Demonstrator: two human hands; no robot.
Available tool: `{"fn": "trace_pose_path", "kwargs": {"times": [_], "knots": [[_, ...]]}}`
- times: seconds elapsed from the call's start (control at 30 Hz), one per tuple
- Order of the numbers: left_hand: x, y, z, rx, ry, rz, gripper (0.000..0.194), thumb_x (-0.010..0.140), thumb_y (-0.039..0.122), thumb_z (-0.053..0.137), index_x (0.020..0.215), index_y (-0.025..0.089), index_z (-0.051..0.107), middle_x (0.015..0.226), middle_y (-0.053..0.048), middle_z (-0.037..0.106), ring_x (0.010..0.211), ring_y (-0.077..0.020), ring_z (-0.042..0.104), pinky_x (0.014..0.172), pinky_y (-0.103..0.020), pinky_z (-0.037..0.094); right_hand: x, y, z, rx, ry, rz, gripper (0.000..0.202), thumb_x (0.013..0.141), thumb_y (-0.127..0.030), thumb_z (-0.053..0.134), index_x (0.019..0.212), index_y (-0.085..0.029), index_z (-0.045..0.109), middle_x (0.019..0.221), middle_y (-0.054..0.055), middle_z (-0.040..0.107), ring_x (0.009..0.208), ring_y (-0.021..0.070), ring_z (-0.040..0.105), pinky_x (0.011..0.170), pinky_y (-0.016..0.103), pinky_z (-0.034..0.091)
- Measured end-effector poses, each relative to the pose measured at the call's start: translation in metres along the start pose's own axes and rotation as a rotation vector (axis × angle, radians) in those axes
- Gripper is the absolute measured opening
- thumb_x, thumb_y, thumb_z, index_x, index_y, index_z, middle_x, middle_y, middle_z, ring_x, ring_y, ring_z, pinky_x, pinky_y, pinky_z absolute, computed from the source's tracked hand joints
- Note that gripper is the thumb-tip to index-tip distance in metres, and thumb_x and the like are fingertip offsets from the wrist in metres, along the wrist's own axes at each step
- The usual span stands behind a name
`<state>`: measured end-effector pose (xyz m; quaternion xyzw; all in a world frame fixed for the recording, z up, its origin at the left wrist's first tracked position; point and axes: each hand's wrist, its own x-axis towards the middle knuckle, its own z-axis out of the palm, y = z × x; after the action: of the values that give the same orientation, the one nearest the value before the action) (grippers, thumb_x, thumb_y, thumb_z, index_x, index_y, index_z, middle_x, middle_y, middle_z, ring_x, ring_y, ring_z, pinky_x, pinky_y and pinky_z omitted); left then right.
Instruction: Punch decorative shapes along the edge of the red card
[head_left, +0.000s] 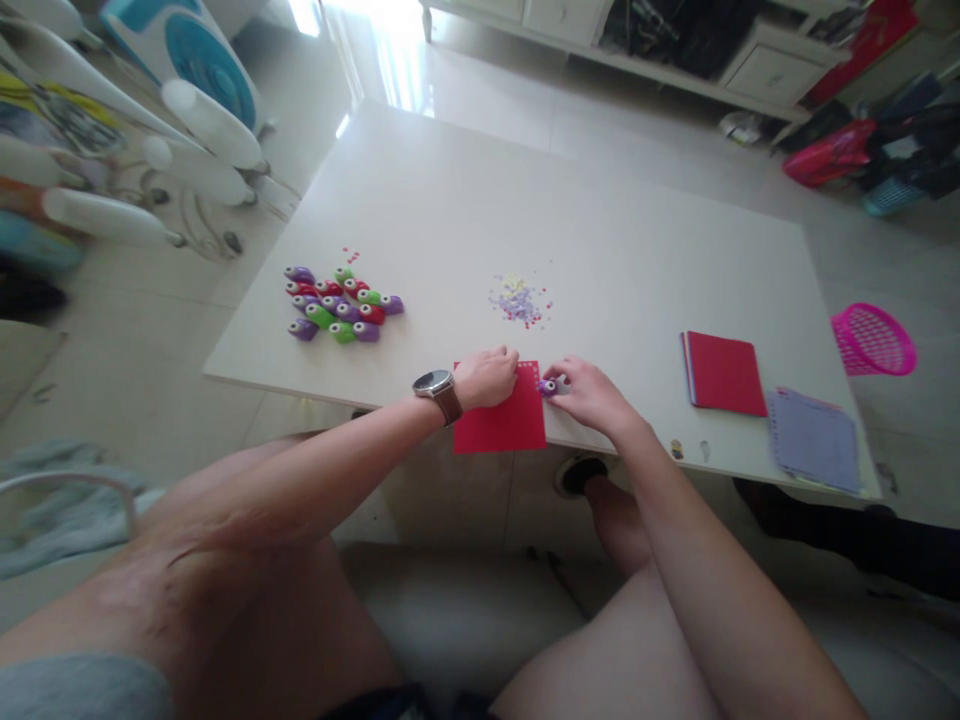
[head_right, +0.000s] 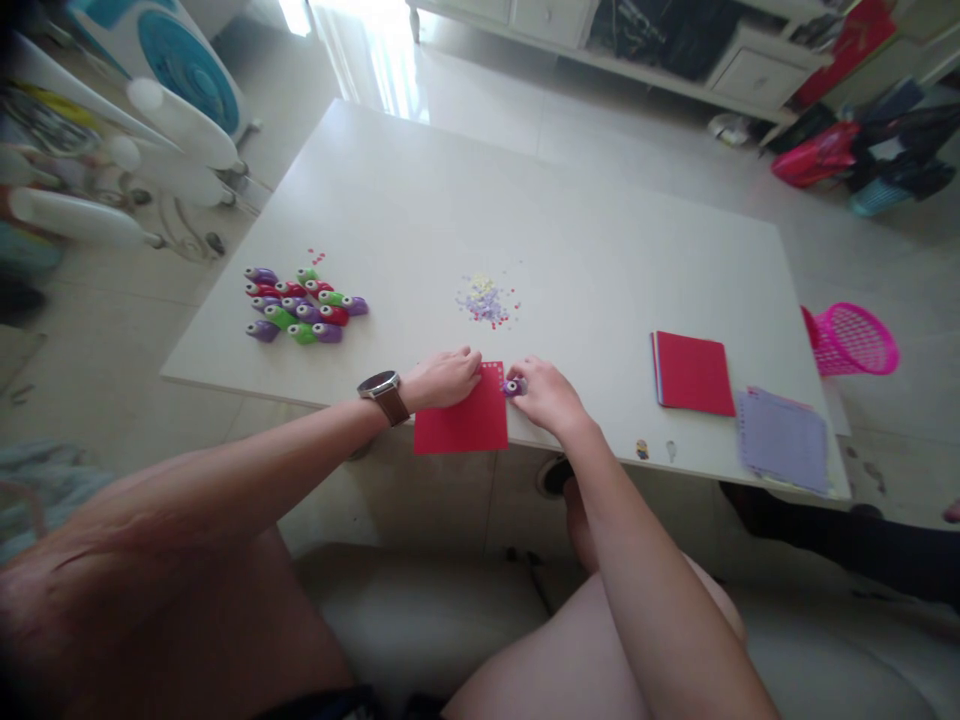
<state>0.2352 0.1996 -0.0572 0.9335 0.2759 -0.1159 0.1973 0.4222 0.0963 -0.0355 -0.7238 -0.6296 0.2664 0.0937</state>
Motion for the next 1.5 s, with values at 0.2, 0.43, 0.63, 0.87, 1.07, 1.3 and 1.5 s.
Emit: {"fn": "trace_pose_path", "kwargs": {"times": [0.2,0.43,0.63,0.87,1.07,1.3,1.5], "knots": [[-0.001,0.000,0.000,-0.024,0.004,-0.013,0.036,0.107,0.023,0.035,0.127,0.009,0.063,0.123,-0.020,0.068,0.108,-0.0291,0.070,0.093,-0.039,0.054,-0.001,0.005,-0.008,-0.118,0.045,0.037,0.018,0.087,-0.014,0.064,0.096,-0.023,0.078,0.105,0.008,0.078,0.098,0.0232,0.068,0.086,0.030,0.047],[-0.002,-0.005,-0.005,-0.041,-0.045,-0.040,0.041,0.099,0.040,0.063,0.131,0.014,0.060,0.130,-0.017,0.066,0.112,-0.0311,0.071,0.094,-0.039,0.055,-0.004,0.019,-0.010,-0.187,0.015,0.123,0.017,0.083,-0.015,0.067,0.097,-0.020,0.076,0.106,0.012,0.077,0.107,0.0297,0.062,0.092,0.037,0.048],[-0.001,-0.009,-0.006,-0.044,-0.061,-0.060,0.041,0.097,0.042,0.066,0.129,0.016,0.061,0.129,-0.016,0.068,0.112,-0.0307,0.072,0.092,-0.037,0.055,-0.004,0.002,-0.009,-0.033,-0.047,0.013,0.039,0.074,-0.003,0.058,0.104,-0.024,0.072,0.112,0.006,0.078,0.114,0.0283,0.062,0.099,0.041,0.045],[0.000,-0.009,-0.005,-0.039,-0.053,-0.056,0.041,0.098,0.042,0.066,0.129,0.016,0.062,0.129,-0.016,0.068,0.113,-0.0306,0.072,0.093,-0.037,0.054,-0.005,-0.003,-0.005,-0.032,-0.102,0.027,0.035,0.073,-0.005,0.058,0.100,-0.024,0.072,0.109,0.007,0.078,0.112,0.0284,0.064,0.100,0.042,0.045],[-0.001,-0.008,-0.007,-0.039,-0.049,-0.048,0.041,0.098,0.041,0.066,0.129,0.014,0.062,0.126,-0.017,0.069,0.109,-0.0309,0.072,0.091,-0.037,0.054,-0.002,-0.003,-0.001,-0.028,0.042,0.019,0.067,0.078,-0.014,0.061,0.145,-0.023,0.058,0.153,0.016,0.061,0.139,0.0368,0.052,0.113,0.057,0.042],[0.000,-0.008,-0.006,-0.059,-0.050,-0.056,0.040,0.097,0.040,0.067,0.128,0.016,0.063,0.128,-0.016,0.069,0.112,-0.0309,0.071,0.092,-0.037,0.054,-0.002,0.012,0.000,-0.123,0.061,-0.006,0.045,0.081,-0.015,0.062,0.125,-0.021,0.069,0.130,0.014,0.071,0.124,0.0343,0.060,0.106,0.048,0.047],[-0.001,-0.009,-0.006,-0.068,-0.032,-0.042,0.034,0.095,0.040,0.068,0.122,0.019,0.065,0.126,-0.013,0.070,0.111,-0.0284,0.070,0.093,-0.035,0.053,-0.004,0.023,-0.002,-0.168,-0.043,0.013,0.030,0.079,-0.005,0.061,0.103,-0.019,0.071,0.107,0.010,0.073,0.097,0.0234,0.065,0.090,0.031,0.048]]}}
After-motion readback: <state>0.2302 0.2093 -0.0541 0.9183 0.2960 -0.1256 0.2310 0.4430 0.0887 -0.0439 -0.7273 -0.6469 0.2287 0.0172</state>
